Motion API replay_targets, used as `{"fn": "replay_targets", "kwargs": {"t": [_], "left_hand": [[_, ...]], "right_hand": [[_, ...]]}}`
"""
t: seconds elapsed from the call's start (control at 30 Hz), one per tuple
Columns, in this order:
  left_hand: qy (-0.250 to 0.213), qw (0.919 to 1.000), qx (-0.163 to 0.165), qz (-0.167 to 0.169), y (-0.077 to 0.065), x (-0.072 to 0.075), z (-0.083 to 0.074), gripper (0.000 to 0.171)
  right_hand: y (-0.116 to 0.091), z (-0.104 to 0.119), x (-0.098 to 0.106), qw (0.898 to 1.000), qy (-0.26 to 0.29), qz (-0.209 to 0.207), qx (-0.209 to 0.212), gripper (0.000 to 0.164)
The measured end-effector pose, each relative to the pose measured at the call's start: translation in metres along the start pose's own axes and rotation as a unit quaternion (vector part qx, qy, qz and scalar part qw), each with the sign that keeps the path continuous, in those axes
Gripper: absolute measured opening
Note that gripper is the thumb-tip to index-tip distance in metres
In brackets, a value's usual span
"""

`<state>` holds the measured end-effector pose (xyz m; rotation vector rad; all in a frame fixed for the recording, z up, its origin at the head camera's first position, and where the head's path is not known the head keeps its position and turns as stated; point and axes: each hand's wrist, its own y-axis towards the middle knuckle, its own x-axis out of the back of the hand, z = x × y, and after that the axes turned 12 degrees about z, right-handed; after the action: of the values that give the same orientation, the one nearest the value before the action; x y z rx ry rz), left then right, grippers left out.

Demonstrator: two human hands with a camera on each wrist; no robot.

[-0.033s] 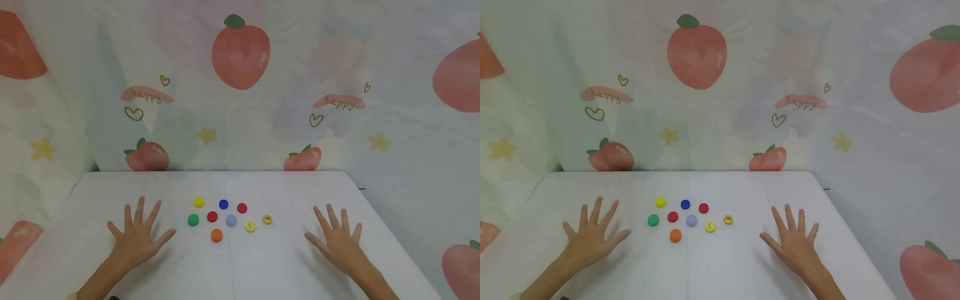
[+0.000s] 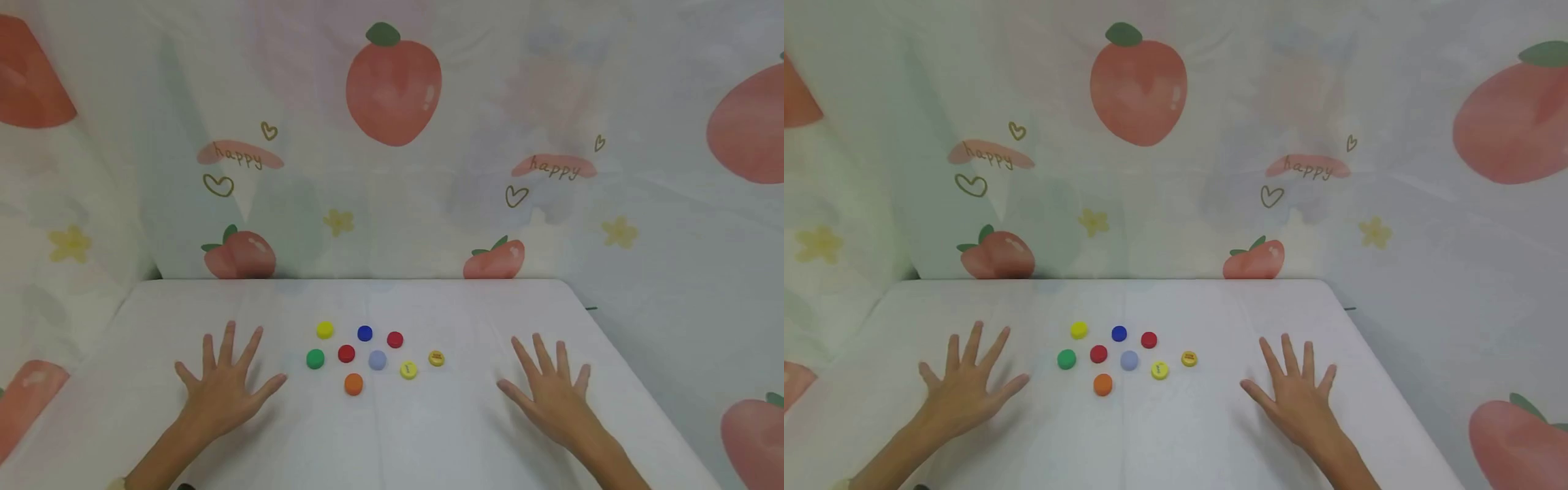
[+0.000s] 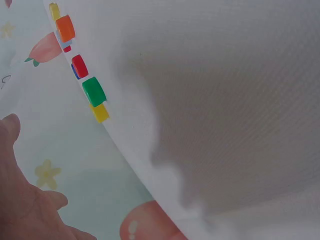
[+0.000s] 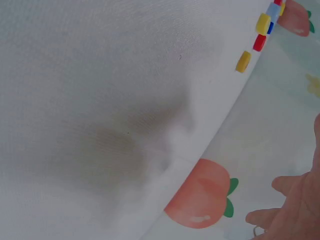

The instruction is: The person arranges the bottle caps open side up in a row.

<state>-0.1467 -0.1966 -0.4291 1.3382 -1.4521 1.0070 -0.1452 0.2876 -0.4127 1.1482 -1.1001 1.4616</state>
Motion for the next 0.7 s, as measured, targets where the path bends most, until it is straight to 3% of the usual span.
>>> {"fn": "replay_targets", "kwargs": {"t": [0.7], "left_hand": [[0.001,1.0000,-0.001,0.001,0.0023,-0.0068,-0.0012,0.093]], "right_hand": [[0.0060,0.0087,-0.0014,1.000,0.018,0.010,0.015,0.078]]}}
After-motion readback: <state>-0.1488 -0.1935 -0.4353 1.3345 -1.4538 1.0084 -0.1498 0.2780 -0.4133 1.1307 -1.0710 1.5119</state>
